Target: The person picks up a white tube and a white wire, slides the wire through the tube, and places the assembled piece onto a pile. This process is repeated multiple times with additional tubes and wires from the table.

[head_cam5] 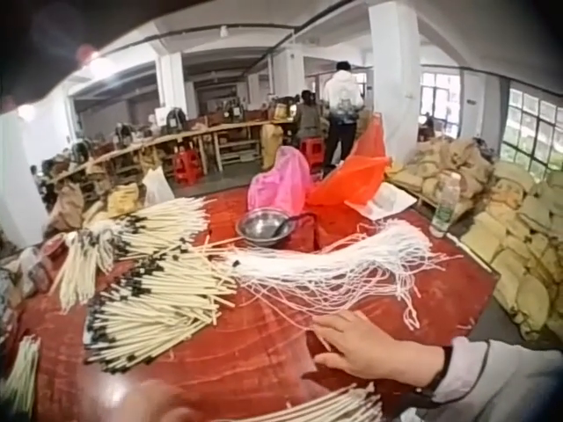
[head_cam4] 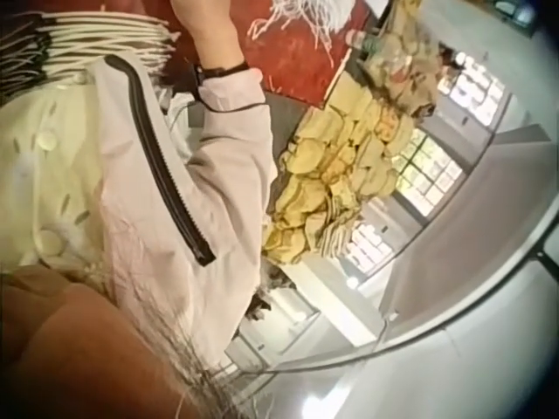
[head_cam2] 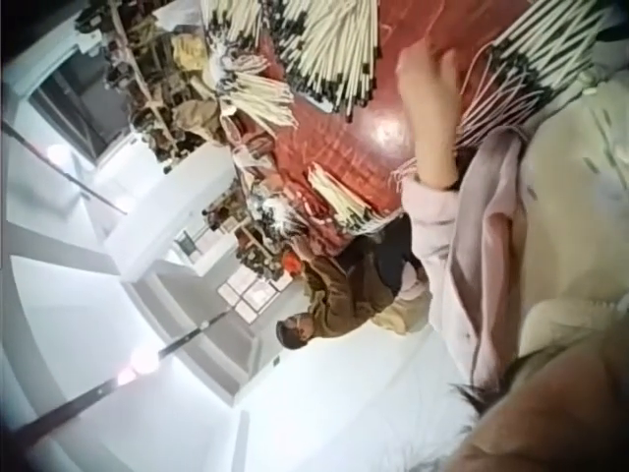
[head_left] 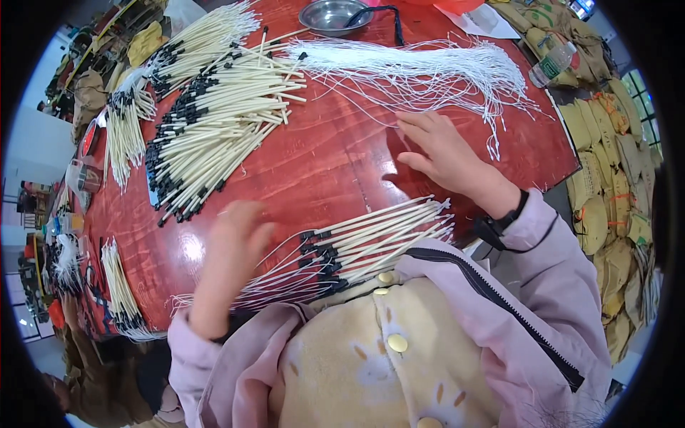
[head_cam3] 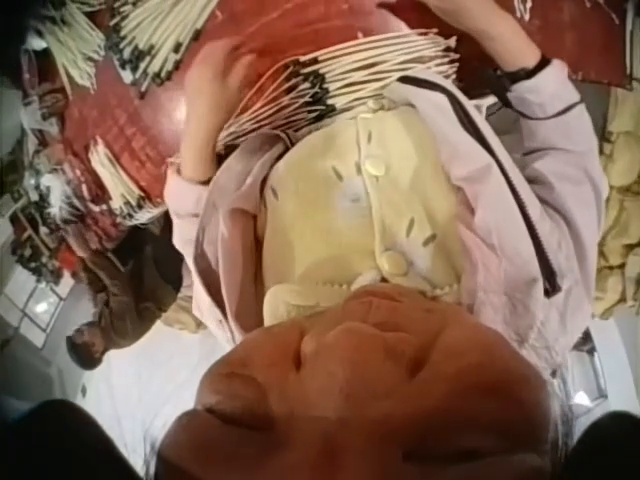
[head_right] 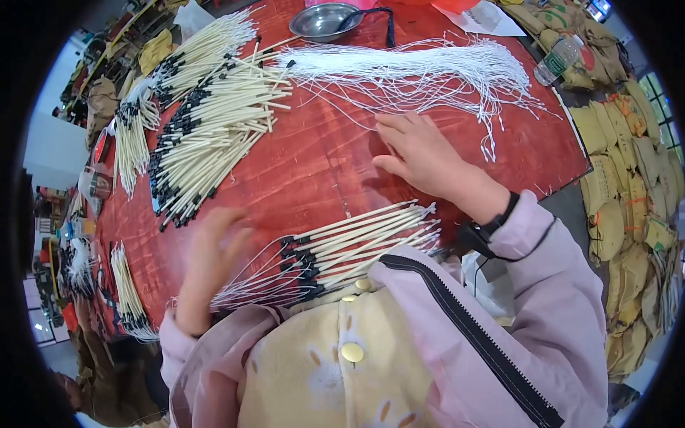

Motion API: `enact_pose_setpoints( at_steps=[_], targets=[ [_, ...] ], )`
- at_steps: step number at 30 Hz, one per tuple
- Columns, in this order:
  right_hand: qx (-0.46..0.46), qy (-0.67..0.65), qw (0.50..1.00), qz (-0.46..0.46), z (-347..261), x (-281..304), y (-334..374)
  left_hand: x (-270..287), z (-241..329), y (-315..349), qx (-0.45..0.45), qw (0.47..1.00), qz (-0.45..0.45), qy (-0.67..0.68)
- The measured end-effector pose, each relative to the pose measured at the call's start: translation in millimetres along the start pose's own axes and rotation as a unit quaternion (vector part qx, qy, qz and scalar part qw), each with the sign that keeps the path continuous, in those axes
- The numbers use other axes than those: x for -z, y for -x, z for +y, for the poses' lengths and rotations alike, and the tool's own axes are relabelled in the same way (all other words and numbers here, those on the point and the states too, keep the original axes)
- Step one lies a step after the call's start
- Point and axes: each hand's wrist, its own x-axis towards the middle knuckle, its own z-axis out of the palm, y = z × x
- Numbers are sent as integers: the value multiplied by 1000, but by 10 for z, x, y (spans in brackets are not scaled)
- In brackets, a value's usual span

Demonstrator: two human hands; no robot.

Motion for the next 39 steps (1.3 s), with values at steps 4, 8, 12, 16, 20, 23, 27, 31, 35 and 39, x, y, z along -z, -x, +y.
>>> enact_pose_setpoints(
  at_steps=[4,8,12,16,20,23,27,31,35,39],
  targets=[
    [-15,43,997,-59,30,-224,-88,-590,319,-318,-87,992,-81,29],
    [-17,72,996,-46,-12,-166,45,-623,495,-415,-155,959,-237,22],
    [24,8,996,-84,25,-39,51,-603,452,-906,-164,966,-186,-78],
    [58,-81,989,-108,-65,-9,224,-954,226,-1551,-203,976,-24,-80],
    [50,-91,990,-95,-38,38,413,-1118,93,-1791,-291,947,-19,-133],
    [37,-98,990,-98,-29,58,444,-1139,151,-1648,-293,938,9,-185],
    [34,-84,991,-101,-20,80,448,-972,207,-1326,-204,965,-15,-161],
    [35,-60,993,-100,1,93,417,-736,-32,-896,-115,993,-2,-31],
    [37,-50,994,-93,12,92,371,-522,-303,-433,-15,1000,15,-9],
    [45,-46,993,-98,4,94,310,-475,-375,-132,69,997,1,21]
  ],
)
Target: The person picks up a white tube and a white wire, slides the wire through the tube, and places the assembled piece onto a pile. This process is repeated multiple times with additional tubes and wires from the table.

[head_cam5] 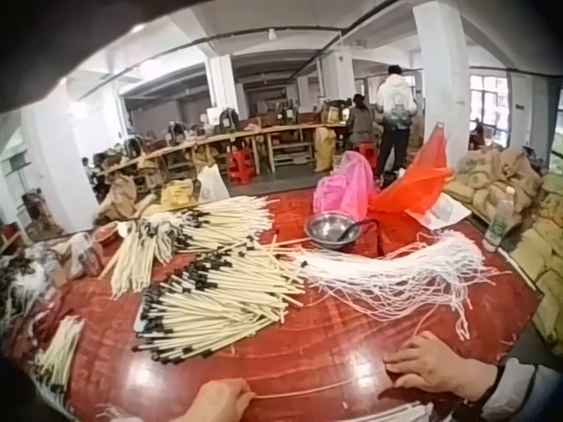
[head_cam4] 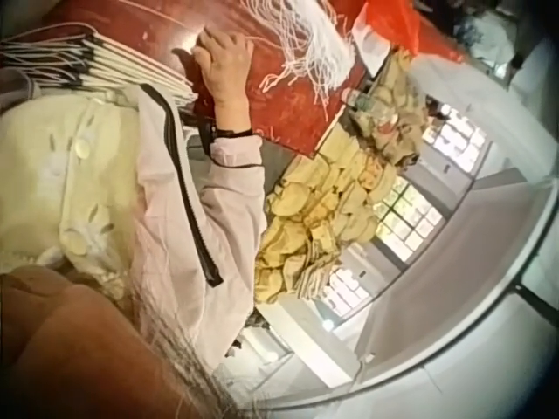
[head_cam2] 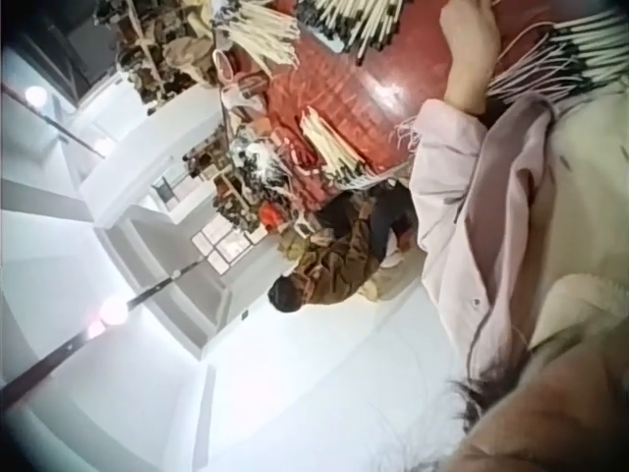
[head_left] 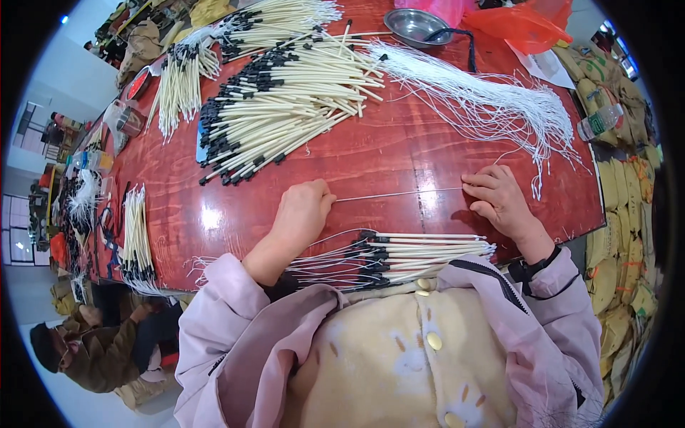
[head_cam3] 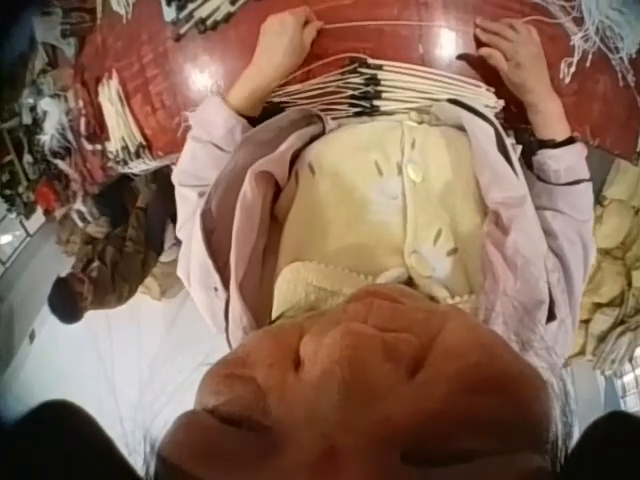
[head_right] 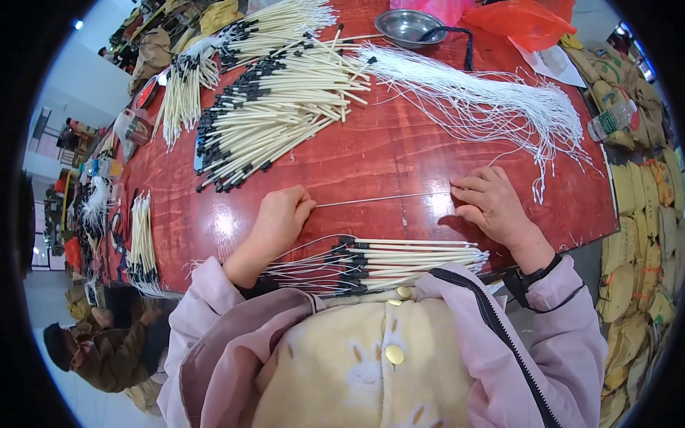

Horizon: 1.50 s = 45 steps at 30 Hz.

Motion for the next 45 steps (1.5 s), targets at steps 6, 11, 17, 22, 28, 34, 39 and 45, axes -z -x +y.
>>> enact_pose_setpoints(
  at_steps=[6,11,17,22,28,34,39,45],
  targets=[
    [10,4,1000,-17,18,-11,-45,-61,23,119,70,996,30,-44],
    [12,-25,1000,-1,48,-50,-19,252,-81,-50,84,990,23,-114],
    [1,-50,999,0,55,-48,-28,412,-699,-463,21,945,194,-261],
    [-2,-65,998,17,65,-86,6,386,-865,-521,-1,935,189,-301],
    [-12,-89,996,28,36,-107,-18,469,-790,-481,-57,920,190,-338],
    [-12,-116,992,37,57,-158,-24,550,-529,-271,-129,930,213,-269],
    [-3,-121,991,56,94,-177,14,437,-344,16,-95,968,212,-92],
    [-8,-122,991,57,138,-160,10,304,-395,459,-3,990,143,1]
  ],
)
